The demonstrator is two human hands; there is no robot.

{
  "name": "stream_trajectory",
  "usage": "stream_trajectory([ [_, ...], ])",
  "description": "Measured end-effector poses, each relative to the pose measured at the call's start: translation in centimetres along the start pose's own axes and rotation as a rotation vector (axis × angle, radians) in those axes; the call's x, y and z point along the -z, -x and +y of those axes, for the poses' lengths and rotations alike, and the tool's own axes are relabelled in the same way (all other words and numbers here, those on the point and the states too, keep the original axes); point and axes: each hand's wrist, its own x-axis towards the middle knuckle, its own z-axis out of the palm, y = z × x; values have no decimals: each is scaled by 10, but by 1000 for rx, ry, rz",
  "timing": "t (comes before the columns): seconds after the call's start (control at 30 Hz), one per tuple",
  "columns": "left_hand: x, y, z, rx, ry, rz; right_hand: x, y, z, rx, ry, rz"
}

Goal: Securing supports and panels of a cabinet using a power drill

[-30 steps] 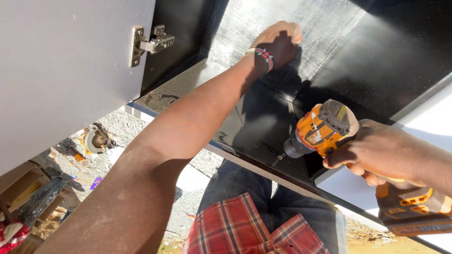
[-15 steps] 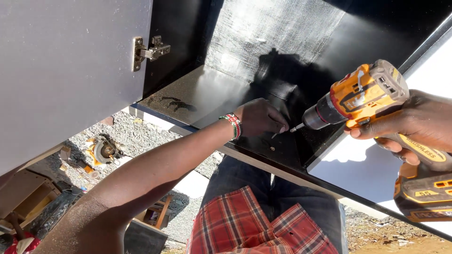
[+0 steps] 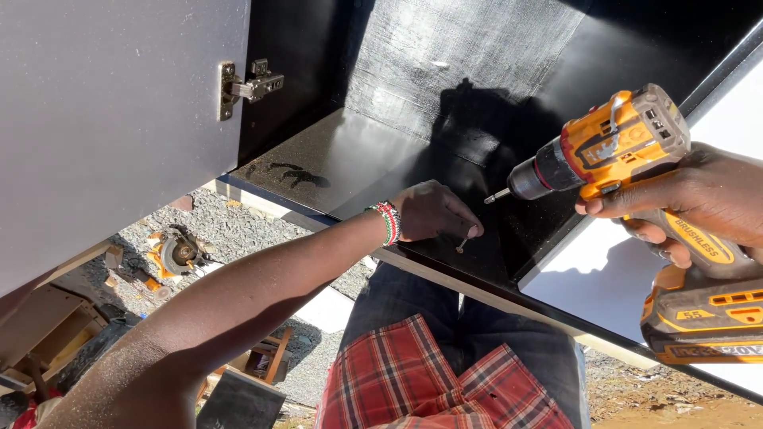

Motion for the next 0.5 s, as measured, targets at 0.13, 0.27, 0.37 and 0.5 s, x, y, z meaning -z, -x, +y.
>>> stream_trajectory([
  [0.13, -4, -10, -18, -32, -143, -48, -5, 3, -2, -3, 11, 16],
  [0.27, -2, -8, -23, -140, -151, -102, -14, 16, -11, -31, 39, 23],
  [0.37, 0, -5, -22, -184, -169, -124, -25, 27, -21, -110, 98, 26],
  [0.5, 0, 4, -7, -119, -236, -102, -30, 24, -23, -152, 86, -25],
])
